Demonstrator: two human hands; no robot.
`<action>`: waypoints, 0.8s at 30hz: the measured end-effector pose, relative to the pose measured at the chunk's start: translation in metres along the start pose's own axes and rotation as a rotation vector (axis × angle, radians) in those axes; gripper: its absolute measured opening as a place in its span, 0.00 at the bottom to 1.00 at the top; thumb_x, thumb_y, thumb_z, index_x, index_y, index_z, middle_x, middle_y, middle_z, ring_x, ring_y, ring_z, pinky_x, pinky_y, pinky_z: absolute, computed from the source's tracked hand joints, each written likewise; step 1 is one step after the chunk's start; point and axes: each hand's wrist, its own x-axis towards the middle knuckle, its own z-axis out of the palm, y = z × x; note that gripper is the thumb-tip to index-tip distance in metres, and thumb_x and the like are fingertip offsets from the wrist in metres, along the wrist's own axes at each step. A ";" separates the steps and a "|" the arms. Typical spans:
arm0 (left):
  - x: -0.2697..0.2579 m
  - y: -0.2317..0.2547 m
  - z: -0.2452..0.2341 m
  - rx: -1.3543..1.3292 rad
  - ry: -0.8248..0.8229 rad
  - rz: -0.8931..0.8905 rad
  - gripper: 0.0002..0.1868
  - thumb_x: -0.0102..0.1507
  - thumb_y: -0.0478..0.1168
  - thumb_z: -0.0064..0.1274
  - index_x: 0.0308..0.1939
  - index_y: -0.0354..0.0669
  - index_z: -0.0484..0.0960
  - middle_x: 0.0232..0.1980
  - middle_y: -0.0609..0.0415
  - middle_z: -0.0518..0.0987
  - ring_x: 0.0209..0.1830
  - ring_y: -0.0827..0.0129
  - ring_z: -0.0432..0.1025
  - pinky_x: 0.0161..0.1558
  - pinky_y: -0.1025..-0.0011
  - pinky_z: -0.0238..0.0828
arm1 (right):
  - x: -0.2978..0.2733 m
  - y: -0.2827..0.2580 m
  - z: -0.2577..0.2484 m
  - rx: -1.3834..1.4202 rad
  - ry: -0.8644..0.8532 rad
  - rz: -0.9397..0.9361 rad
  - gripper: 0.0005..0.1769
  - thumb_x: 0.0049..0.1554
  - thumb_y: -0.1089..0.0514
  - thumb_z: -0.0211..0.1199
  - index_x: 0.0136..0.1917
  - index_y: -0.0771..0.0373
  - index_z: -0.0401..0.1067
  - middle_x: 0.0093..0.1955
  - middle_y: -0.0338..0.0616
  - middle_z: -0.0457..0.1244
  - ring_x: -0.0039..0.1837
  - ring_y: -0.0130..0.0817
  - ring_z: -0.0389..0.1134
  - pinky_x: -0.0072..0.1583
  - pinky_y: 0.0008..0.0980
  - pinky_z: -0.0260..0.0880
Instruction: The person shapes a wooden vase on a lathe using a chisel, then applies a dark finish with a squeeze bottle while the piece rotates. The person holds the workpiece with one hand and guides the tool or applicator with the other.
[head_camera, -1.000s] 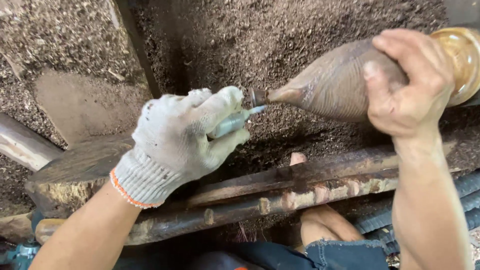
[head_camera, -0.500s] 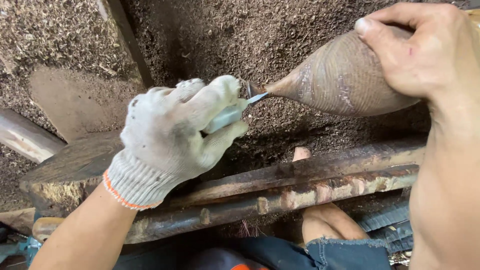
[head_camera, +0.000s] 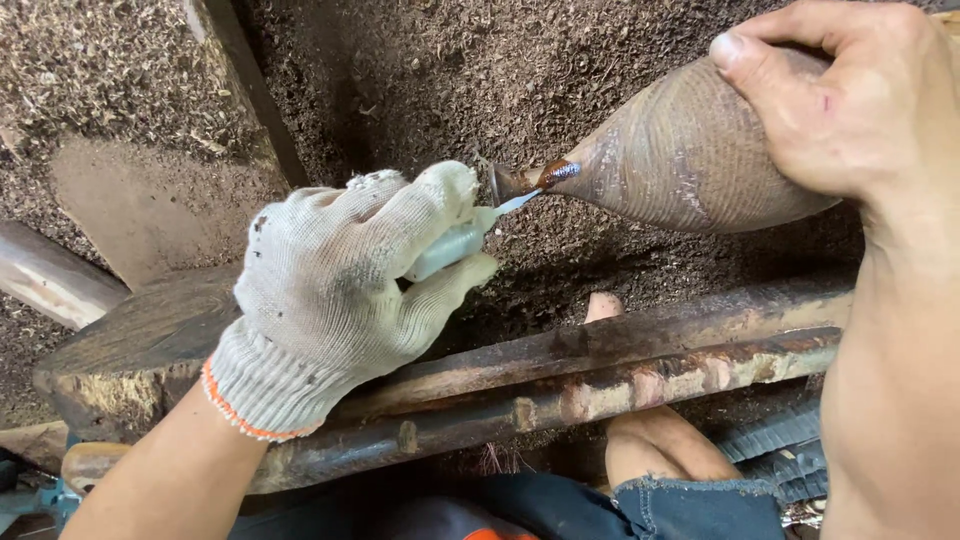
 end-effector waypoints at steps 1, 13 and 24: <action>-0.001 0.000 0.001 -0.022 0.011 -0.022 0.26 0.61 0.51 0.70 0.58 0.45 0.79 0.38 0.56 0.79 0.32 0.60 0.77 0.34 0.65 0.74 | 0.000 -0.001 0.000 -0.027 0.004 -0.023 0.10 0.65 0.60 0.68 0.56 0.69 0.82 0.47 0.55 0.71 0.46 0.43 0.73 0.48 0.35 0.72; 0.008 0.006 0.011 -0.067 0.001 -0.026 0.25 0.61 0.50 0.69 0.57 0.45 0.80 0.35 0.57 0.79 0.28 0.63 0.76 0.30 0.65 0.73 | 0.002 -0.004 -0.001 0.031 -0.020 0.081 0.11 0.68 0.56 0.70 0.56 0.67 0.81 0.47 0.54 0.70 0.46 0.42 0.73 0.49 0.36 0.72; 0.011 0.007 0.003 -0.052 0.051 0.006 0.26 0.61 0.48 0.70 0.56 0.39 0.79 0.35 0.54 0.80 0.29 0.64 0.77 0.32 0.66 0.74 | -0.001 0.004 0.002 -0.013 0.022 -0.067 0.10 0.66 0.60 0.67 0.56 0.69 0.82 0.46 0.53 0.71 0.49 0.41 0.73 0.51 0.33 0.72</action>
